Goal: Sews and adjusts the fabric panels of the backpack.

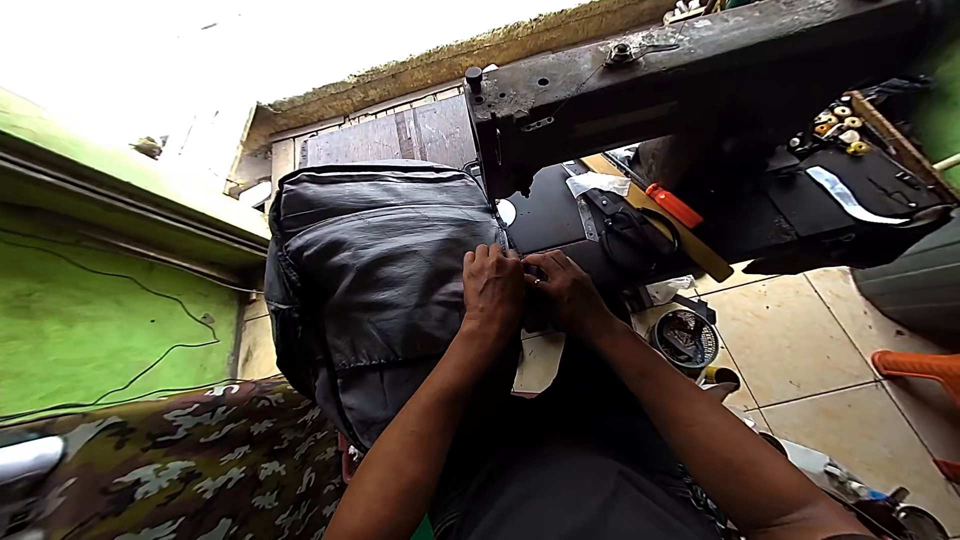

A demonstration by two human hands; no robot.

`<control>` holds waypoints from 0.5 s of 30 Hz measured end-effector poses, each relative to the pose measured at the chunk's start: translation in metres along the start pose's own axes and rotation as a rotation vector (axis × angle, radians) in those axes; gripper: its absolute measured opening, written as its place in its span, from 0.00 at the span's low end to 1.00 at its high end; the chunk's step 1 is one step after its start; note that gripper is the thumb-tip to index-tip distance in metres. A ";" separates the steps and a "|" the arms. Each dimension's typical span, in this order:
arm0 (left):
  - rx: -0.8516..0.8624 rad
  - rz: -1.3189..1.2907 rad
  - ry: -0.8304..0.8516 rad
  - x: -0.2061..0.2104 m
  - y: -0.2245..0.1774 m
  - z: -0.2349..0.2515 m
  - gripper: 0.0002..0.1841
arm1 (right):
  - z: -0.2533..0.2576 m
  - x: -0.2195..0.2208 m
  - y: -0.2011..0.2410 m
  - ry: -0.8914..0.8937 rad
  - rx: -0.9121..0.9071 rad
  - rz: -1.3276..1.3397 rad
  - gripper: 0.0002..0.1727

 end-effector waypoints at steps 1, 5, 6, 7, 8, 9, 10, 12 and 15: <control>-0.034 -0.016 0.058 -0.004 -0.002 0.002 0.08 | 0.000 0.000 0.000 0.005 0.006 0.008 0.16; -0.161 -0.173 0.177 -0.019 0.011 0.006 0.07 | -0.001 0.002 -0.001 0.005 -0.002 -0.001 0.18; -0.176 -0.261 0.182 -0.016 0.022 0.009 0.07 | -0.001 0.003 -0.001 -0.001 -0.010 -0.012 0.18; -0.188 -0.351 0.181 -0.011 0.034 0.013 0.07 | -0.001 0.004 -0.002 -0.003 -0.010 -0.017 0.19; -0.212 -0.431 0.202 -0.007 0.045 0.017 0.08 | -0.001 0.005 -0.002 -0.008 -0.006 -0.020 0.19; -0.235 -0.502 0.223 -0.004 0.053 0.020 0.09 | -0.002 0.005 -0.003 -0.013 0.000 -0.026 0.19; -0.250 -0.554 0.230 -0.002 0.057 0.021 0.08 | -0.003 0.006 -0.003 -0.018 0.004 -0.029 0.19; -0.241 -0.585 0.208 -0.005 0.055 0.019 0.08 | -0.003 0.006 -0.003 -0.021 0.009 -0.028 0.19; -0.140 -0.531 0.063 -0.014 0.039 0.008 0.06 | -0.001 0.004 -0.002 -0.017 0.004 -0.006 0.19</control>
Point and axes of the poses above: each hand's wrist, its own z-axis towards the middle knuckle, its own x-axis out of the palm, y = z × x, the point moved 5 cm from there along z, towards the middle knuckle, and after that the axes turned 2 degrees about x, right-handed, at the moved point
